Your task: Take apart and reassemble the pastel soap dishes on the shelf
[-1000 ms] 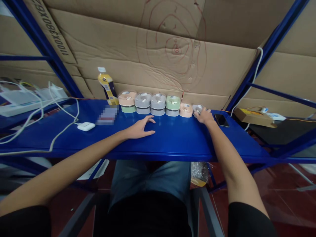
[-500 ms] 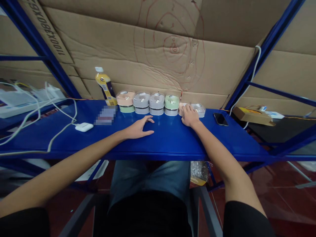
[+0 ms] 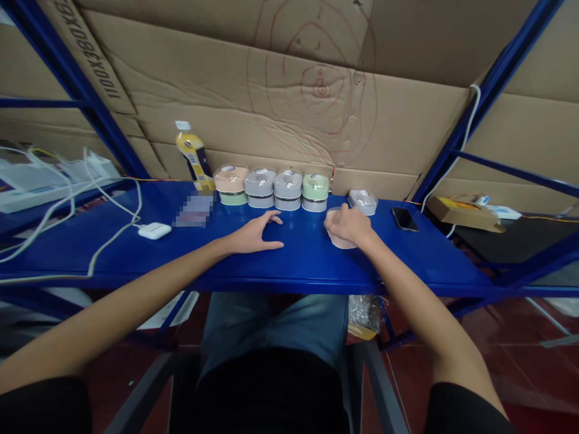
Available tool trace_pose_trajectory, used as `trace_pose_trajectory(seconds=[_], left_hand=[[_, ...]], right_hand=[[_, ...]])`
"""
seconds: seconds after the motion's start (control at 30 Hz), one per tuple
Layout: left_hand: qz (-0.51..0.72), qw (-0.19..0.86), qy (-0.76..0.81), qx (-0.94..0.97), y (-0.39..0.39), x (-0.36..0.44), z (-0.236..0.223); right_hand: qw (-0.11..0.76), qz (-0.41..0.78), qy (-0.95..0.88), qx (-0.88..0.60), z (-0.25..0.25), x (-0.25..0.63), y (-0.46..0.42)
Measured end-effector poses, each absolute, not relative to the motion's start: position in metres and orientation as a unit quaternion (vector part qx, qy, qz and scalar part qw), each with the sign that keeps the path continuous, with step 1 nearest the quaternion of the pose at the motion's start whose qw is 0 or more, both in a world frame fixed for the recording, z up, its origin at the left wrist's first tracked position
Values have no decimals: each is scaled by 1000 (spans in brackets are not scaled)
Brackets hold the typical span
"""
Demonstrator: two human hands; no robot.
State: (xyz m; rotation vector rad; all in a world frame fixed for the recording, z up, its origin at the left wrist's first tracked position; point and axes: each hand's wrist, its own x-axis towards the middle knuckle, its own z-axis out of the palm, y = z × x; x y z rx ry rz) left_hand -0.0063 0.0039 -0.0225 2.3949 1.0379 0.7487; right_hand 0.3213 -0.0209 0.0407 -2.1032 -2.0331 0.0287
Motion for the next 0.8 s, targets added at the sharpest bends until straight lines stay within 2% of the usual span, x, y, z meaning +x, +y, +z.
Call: trace_pose_trajectory(seconds=[0.17,0.33,0.43,0.53,0.63,0.8], left_hand=[[315,256,351,844,4,-5,-23],[342,279,305,844,5,-6,-23],[352,277,314,837,4,-6,-23],[357,250,334,836,2,-6,-21],[343,213,319,858,-2,-6,-17],[310,200,293,882,-4,-6,-16]], right_hand=[[176,37,-854,-488,32,279,-29],[170,82,-889,-417,32,236,-31],[215,91,-901,-365,30,238,-22],[258,98,-887,-372,27,262,-9],[276,102,-850,-438,25,295,2],[230,111,-796,-548,17,337,13]])
